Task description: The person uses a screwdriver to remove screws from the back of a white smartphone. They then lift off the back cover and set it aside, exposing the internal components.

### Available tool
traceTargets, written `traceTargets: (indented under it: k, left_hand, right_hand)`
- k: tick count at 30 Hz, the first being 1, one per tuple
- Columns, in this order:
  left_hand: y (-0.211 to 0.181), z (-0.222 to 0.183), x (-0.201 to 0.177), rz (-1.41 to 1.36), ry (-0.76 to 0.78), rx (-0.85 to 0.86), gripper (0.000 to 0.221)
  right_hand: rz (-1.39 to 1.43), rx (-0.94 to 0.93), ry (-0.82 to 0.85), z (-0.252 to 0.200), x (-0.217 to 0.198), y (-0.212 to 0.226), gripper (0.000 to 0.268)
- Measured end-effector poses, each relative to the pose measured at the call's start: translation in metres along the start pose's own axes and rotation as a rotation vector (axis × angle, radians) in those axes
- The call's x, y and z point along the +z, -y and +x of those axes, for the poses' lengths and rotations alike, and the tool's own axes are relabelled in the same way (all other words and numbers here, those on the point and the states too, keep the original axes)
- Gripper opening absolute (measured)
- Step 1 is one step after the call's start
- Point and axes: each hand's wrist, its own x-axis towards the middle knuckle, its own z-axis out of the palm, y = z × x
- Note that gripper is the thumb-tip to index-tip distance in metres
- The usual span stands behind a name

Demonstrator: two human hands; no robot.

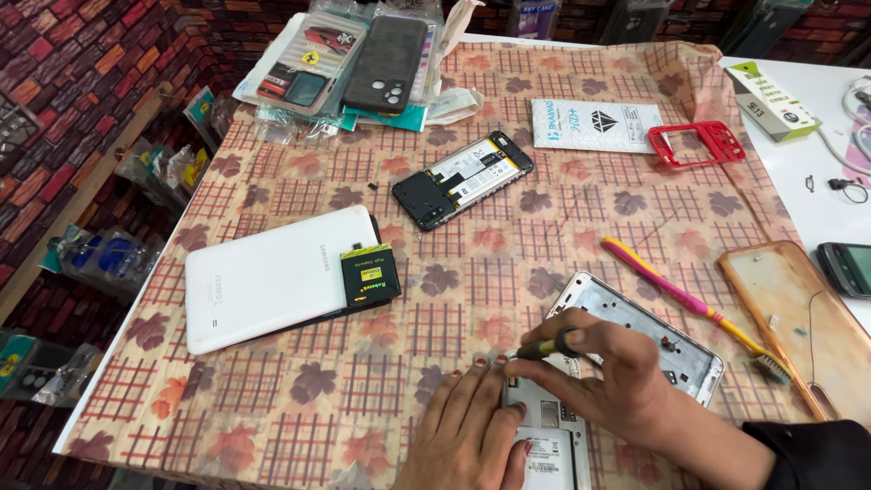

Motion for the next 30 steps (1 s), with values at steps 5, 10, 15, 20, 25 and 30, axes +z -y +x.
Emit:
traceTargets:
  k: [5,10,15,20,25,30]
  left_hand:
    - [0.000,0.000,-0.001,-0.019,0.014,0.015,0.029]
    - [-0.002,0.001,-0.002,-0.023,0.031,0.004,0.027]
    - [-0.007,0.003,-0.008,-0.013,0.039,-0.020,0.025]
    - [-0.009,0.003,-0.012,-0.008,0.001,-0.005,0.028]
    - [-0.007,0.003,-0.011,0.003,0.014,0.005,0.030]
    - [-0.007,0.003,-0.011,0.018,-0.007,0.034,0.033]
  right_hand:
    - [0.226,0.050,0.154,-0.003,-0.008,0.004,0.073]
    - [0.117,0.112,0.067,-0.001,0.000,0.004,0.075]
    - [0.193,0.232,0.080,-0.001,-0.012,0.006,0.076]
    - [0.141,0.141,0.094,0.002,-0.009,0.007,0.070]
    - [0.055,0.064,0.019,-0.006,0.000,0.006,0.076]
    - [0.065,0.103,0.140,-0.013,-0.009,0.001,0.077]
